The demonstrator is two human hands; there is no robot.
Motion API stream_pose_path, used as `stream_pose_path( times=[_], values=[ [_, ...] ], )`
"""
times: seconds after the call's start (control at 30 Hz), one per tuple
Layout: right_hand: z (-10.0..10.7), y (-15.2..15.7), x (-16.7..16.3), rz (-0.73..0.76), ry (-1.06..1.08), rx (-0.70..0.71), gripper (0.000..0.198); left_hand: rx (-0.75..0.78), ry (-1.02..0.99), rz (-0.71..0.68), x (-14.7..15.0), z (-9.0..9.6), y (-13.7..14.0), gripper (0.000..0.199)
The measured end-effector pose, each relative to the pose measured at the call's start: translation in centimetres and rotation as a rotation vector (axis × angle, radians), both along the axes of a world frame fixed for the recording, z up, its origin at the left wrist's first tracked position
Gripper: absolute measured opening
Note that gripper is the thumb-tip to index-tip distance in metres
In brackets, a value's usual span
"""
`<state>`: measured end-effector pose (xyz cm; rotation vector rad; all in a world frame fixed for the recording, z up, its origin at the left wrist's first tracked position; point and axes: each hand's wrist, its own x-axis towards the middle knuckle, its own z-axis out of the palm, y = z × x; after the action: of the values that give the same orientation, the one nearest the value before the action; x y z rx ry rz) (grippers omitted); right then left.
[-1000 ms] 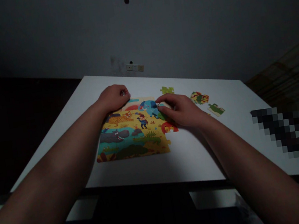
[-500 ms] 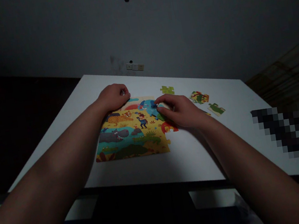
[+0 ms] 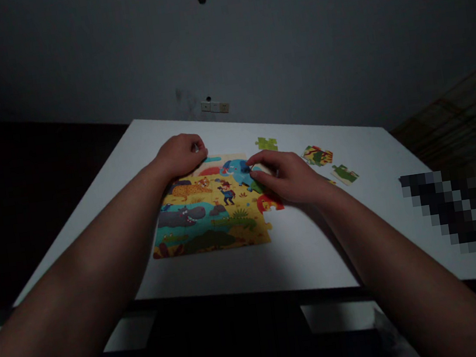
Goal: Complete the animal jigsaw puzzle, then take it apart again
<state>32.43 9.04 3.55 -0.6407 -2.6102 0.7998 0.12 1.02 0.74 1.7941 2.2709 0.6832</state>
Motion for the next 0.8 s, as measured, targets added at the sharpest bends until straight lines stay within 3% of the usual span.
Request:
stream_pose_path(
  times=[0.8],
  values=[
    [-0.25,0.37,0.11,-0.003,0.099,-0.024,0.030,0.004,-0.045,0.008,-0.07,-0.07,0.04,0.026]
  ],
)
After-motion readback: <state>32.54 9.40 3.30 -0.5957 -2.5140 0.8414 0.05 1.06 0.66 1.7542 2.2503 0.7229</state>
